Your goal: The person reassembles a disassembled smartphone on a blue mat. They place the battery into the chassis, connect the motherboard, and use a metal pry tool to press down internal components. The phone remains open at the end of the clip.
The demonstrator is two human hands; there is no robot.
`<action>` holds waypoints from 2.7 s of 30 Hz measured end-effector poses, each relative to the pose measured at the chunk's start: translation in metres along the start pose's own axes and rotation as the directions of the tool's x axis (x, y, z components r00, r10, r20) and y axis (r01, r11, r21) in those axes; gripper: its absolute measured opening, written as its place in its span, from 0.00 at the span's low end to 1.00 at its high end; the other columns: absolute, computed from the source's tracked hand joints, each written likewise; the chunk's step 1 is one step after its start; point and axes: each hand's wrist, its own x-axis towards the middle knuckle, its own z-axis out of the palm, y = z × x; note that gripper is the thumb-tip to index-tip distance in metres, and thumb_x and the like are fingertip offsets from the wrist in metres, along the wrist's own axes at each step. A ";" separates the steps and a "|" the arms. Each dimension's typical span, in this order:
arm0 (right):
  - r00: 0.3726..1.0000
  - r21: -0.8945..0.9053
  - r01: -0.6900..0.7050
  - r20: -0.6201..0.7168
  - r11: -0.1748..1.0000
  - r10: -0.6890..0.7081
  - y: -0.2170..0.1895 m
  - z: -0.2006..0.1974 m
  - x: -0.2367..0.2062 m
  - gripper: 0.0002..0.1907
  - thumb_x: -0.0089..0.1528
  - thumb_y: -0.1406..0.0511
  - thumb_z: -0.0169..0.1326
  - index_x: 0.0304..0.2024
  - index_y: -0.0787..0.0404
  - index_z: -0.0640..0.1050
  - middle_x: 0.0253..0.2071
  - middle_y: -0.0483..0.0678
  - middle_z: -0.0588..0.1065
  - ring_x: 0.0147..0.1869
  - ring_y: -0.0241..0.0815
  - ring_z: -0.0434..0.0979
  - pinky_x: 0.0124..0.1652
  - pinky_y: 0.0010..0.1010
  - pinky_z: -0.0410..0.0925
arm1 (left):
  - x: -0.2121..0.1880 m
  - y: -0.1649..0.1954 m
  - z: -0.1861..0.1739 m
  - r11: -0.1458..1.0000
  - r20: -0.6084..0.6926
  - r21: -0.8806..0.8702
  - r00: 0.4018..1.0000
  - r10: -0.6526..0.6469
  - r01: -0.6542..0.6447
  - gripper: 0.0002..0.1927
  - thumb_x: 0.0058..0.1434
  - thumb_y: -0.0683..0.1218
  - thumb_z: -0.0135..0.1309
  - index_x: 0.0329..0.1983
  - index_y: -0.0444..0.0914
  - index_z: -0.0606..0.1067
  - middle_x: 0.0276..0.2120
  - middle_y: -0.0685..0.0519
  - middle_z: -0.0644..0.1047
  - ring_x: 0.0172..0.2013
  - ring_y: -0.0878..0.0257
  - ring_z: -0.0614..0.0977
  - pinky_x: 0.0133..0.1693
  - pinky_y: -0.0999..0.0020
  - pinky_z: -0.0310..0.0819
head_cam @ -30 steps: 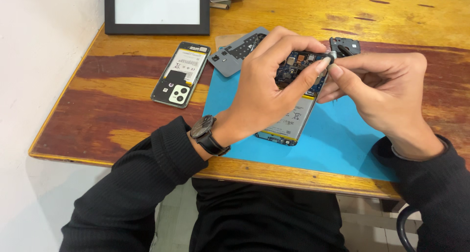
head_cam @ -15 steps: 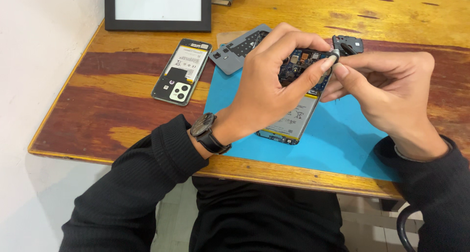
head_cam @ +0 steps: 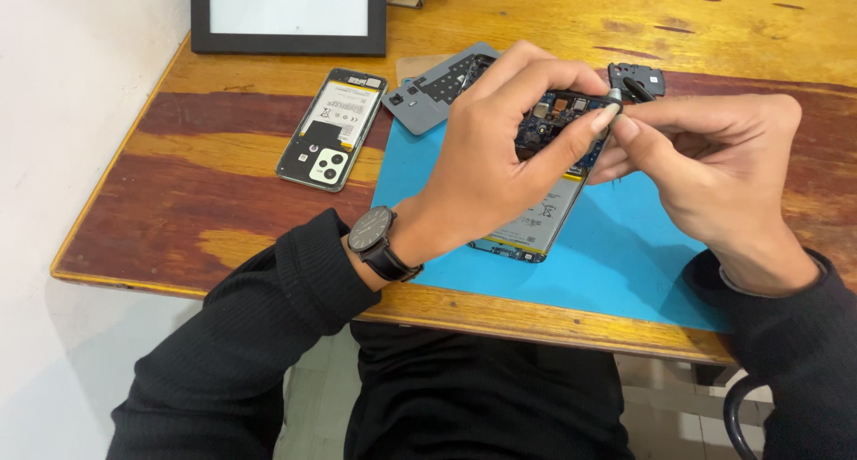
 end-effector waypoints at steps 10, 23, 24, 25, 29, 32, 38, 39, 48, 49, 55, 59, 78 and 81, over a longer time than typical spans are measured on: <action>0.999 0.042 -0.043 -0.021 0.998 0.044 -0.001 0.002 0.004 0.06 0.73 0.77 0.52 0.47 0.75 0.80 0.36 0.59 0.80 0.38 0.43 0.84 0.44 0.33 0.82 | 0.001 -0.001 0.003 0.998 -0.003 0.064 1.000 0.007 -0.007 0.09 0.74 0.44 0.60 0.52 0.37 0.75 0.46 0.53 0.78 0.46 0.65 0.84 0.48 0.75 0.80; 0.988 0.167 -0.152 -0.006 0.974 0.155 0.018 -0.003 0.005 0.08 0.68 0.73 0.54 0.46 0.72 0.81 0.34 0.56 0.81 0.36 0.42 0.85 0.38 0.30 0.81 | 0.009 0.009 0.006 0.989 -0.025 0.137 0.999 -0.046 0.049 0.10 0.70 0.44 0.60 0.52 0.37 0.77 0.46 0.50 0.78 0.45 0.60 0.83 0.47 0.68 0.78; 0.988 0.167 -0.153 -0.002 0.974 0.155 0.018 -0.004 0.006 0.08 0.68 0.72 0.54 0.46 0.72 0.81 0.34 0.56 0.81 0.36 0.41 0.85 0.38 0.30 0.81 | 0.009 0.009 0.007 0.988 -0.027 0.144 0.999 -0.047 0.050 0.10 0.70 0.44 0.61 0.51 0.37 0.77 0.46 0.50 0.78 0.44 0.60 0.83 0.48 0.67 0.78; 0.988 0.168 -0.154 0.004 0.974 0.156 0.018 -0.003 0.006 0.08 0.68 0.72 0.54 0.47 0.71 0.82 0.34 0.55 0.81 0.36 0.41 0.85 0.38 0.29 0.81 | 0.010 0.010 0.006 0.987 -0.029 0.152 0.998 -0.050 0.053 0.10 0.70 0.45 0.61 0.51 0.37 0.77 0.46 0.50 0.78 0.44 0.60 0.83 0.49 0.66 0.78; 0.988 0.161 -0.155 0.005 0.975 0.157 0.018 -0.003 0.006 0.08 0.68 0.71 0.54 0.46 0.71 0.82 0.34 0.55 0.82 0.36 0.40 0.85 0.38 0.29 0.82 | 0.011 0.012 0.005 0.987 -0.025 0.137 0.996 -0.081 0.084 0.11 0.68 0.45 0.61 0.50 0.36 0.77 0.44 0.50 0.78 0.45 0.59 0.83 0.47 0.67 0.78; 0.989 0.143 -0.145 0.001 0.979 0.146 0.018 -0.003 0.006 0.08 0.68 0.71 0.55 0.46 0.70 0.82 0.34 0.55 0.82 0.36 0.40 0.85 0.38 0.29 0.82 | 0.011 0.012 0.005 0.986 -0.031 0.138 0.996 -0.089 0.092 0.11 0.67 0.45 0.62 0.49 0.36 0.78 0.44 0.50 0.78 0.45 0.59 0.83 0.46 0.67 0.78; 0.992 0.090 -0.126 -0.006 0.988 0.127 0.019 -0.002 0.005 0.08 0.68 0.71 0.55 0.45 0.69 0.83 0.34 0.55 0.82 0.36 0.39 0.85 0.37 0.27 0.81 | 0.011 0.009 0.006 0.987 -0.027 0.144 0.997 -0.066 0.069 0.10 0.68 0.44 0.61 0.49 0.36 0.77 0.44 0.50 0.78 0.45 0.59 0.83 0.46 0.67 0.77; 0.992 0.083 -0.127 -0.008 0.988 0.129 0.019 -0.002 0.005 0.08 0.68 0.70 0.55 0.46 0.69 0.83 0.34 0.55 0.82 0.36 0.39 0.85 0.37 0.27 0.81 | 0.012 0.008 0.007 0.988 -0.024 0.142 0.998 -0.062 0.065 0.10 0.68 0.44 0.61 0.49 0.36 0.77 0.44 0.50 0.78 0.45 0.59 0.83 0.47 0.67 0.77; 0.978 0.188 -0.199 -0.018 0.962 0.206 0.022 0.000 0.008 0.10 0.67 0.72 0.54 0.49 0.70 0.82 0.38 0.56 0.82 0.38 0.39 0.85 0.39 0.28 0.81 | 0.014 0.009 0.006 0.985 -0.038 0.156 0.997 -0.073 0.078 0.11 0.67 0.44 0.61 0.49 0.36 0.77 0.44 0.49 0.78 0.45 0.57 0.83 0.46 0.66 0.77; 0.979 0.199 -0.197 -0.017 0.960 0.204 0.023 0.001 0.007 0.10 0.67 0.72 0.54 0.49 0.70 0.81 0.40 0.56 0.82 0.39 0.39 0.85 0.39 0.29 0.81 | 0.015 0.009 0.005 0.984 -0.037 0.160 0.997 -0.070 0.075 0.11 0.67 0.44 0.61 0.49 0.36 0.77 0.44 0.49 0.78 0.45 0.57 0.83 0.46 0.66 0.77; 0.978 0.206 -0.196 -0.033 0.959 0.207 0.027 0.002 0.008 0.11 0.67 0.72 0.55 0.51 0.69 0.81 0.39 0.54 0.82 0.38 0.38 0.84 0.38 0.27 0.80 | 0.021 0.013 0.002 0.982 -0.010 0.160 0.995 -0.100 0.100 0.12 0.66 0.45 0.61 0.50 0.36 0.78 0.43 0.49 0.78 0.43 0.59 0.83 0.45 0.67 0.78; 0.970 0.192 -0.238 -0.008 0.952 0.244 0.029 0.005 0.009 0.12 0.67 0.70 0.54 0.51 0.69 0.81 0.40 0.52 0.83 0.37 0.37 0.84 0.36 0.27 0.80 | 0.027 0.011 -0.008 0.967 0.040 0.197 0.984 -0.172 0.161 0.12 0.63 0.46 0.63 0.47 0.37 0.80 0.39 0.51 0.80 0.40 0.60 0.83 0.42 0.67 0.77; 0.846 -0.497 0.271 0.531 0.824 0.041 0.001 0.049 -0.008 0.57 0.58 0.39 0.57 0.69 0.79 0.57 0.47 0.61 0.66 0.47 0.53 0.67 0.46 0.42 0.64 | 0.030 -0.048 -0.084 0.645 0.343 0.712 0.663 -0.665 0.279 0.19 0.61 0.57 0.59 0.42 0.36 0.79 0.31 0.45 0.82 0.33 0.53 0.83 0.35 0.61 0.75; 0.832 -0.482 0.348 0.555 0.804 -0.027 -0.005 0.049 -0.010 0.52 0.59 0.41 0.57 0.68 0.76 0.63 0.49 0.60 0.67 0.47 0.53 0.66 0.47 0.41 0.64 | 0.038 -0.044 -0.097 0.562 0.376 0.796 0.545 -0.750 0.225 0.20 0.58 0.59 0.60 0.37 0.37 0.81 0.30 0.47 0.83 0.33 0.55 0.84 0.35 0.60 0.77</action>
